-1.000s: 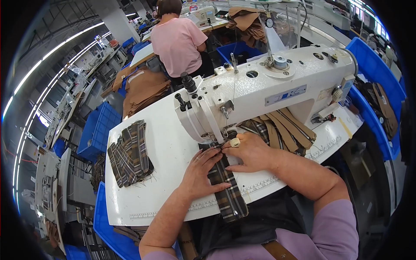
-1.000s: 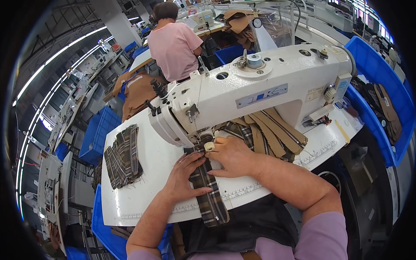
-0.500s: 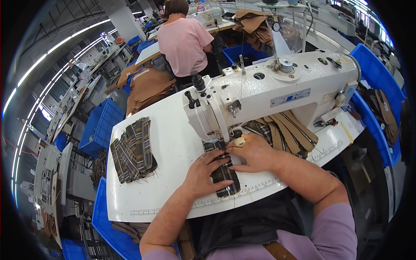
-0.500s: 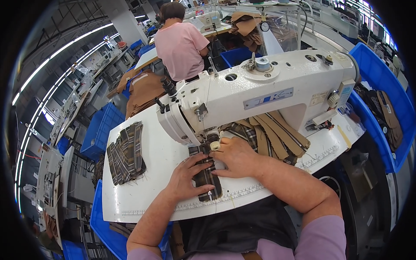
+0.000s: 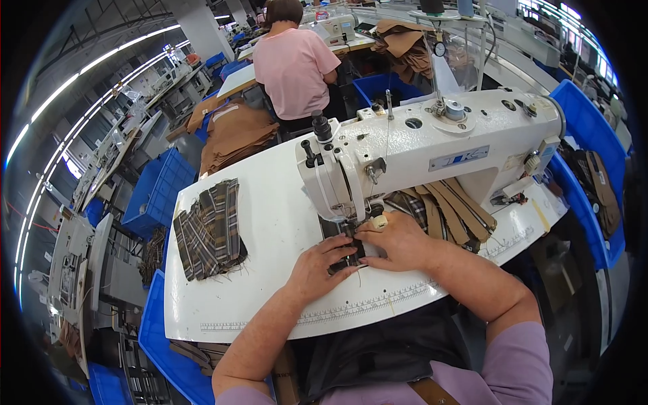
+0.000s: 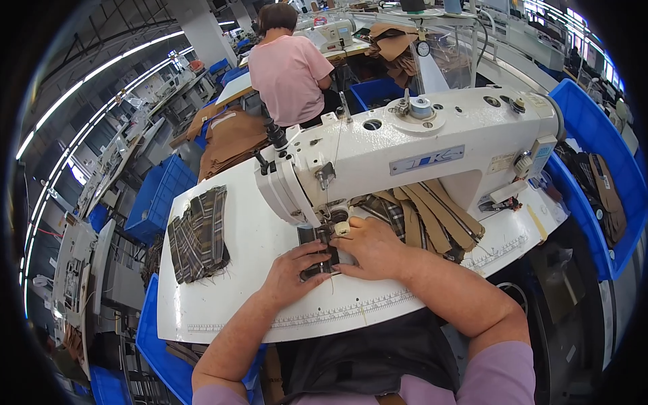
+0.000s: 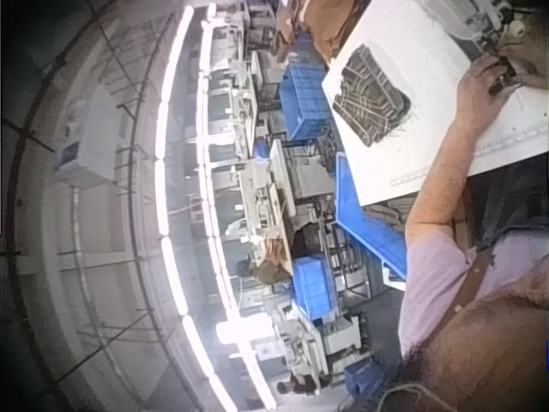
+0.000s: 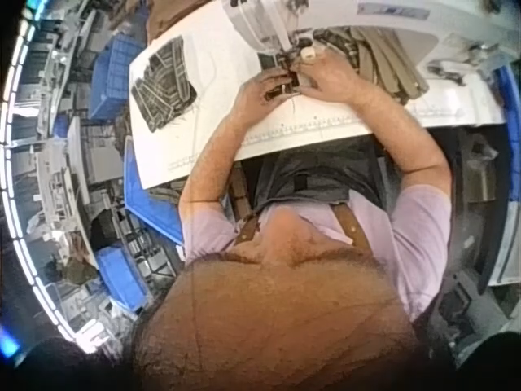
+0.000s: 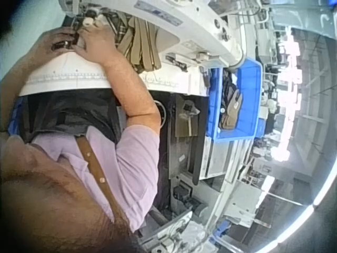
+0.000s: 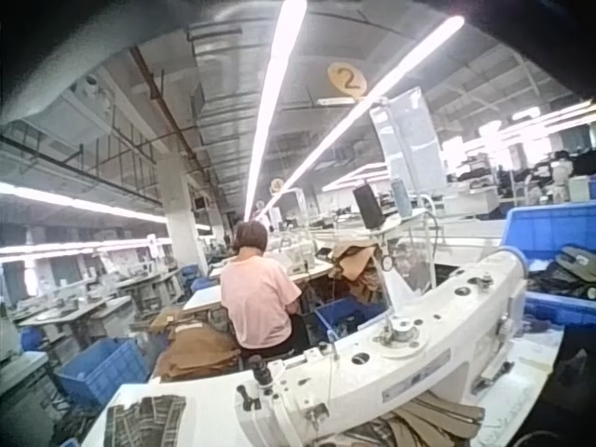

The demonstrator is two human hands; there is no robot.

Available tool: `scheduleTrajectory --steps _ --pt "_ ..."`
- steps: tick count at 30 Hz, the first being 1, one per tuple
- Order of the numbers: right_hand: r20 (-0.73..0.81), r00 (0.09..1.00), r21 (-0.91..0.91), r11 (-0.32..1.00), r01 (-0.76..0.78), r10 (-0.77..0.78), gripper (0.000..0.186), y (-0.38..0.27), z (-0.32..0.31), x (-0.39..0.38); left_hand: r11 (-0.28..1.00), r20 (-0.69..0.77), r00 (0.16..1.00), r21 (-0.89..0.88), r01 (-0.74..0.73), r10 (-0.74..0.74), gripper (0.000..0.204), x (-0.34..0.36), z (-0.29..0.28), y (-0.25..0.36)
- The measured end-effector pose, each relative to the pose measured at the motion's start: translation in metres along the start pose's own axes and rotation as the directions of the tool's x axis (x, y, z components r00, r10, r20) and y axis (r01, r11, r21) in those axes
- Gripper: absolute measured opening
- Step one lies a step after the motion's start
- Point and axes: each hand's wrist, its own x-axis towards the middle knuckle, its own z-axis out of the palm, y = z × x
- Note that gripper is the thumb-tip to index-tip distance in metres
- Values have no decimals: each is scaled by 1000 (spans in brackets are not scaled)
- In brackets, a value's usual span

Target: The recorder is using an industrial sewing machine to assemble leather or heavy fabric strips with zippers.

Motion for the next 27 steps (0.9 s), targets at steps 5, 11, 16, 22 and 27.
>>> scheduleTrajectory --steps 5,11,16,22,27 --pt "-47 999 2 1000 26 -26 48 -1 4 -1 1000 17 1000 30 -7 6 30 10 0 -17" --pt "-82 996 25 999 45 -43 45 -2 1 2 997 36 999 74 -10 8 34 31 -9 -31" --pt "-73 997 37 999 30 -27 40 0 0 0 966 117 993 257 -10 -21 28 46 -19 -25" --pt "-199 980 -131 990 -57 30 22 -3 -11 0 886 202 979 452 -104 11 34 55 -27 -21" --pt "-406 882 -192 921 -339 240 17 16 -34 -8 712 117 944 630 -310 308 28 49 -10 -38"
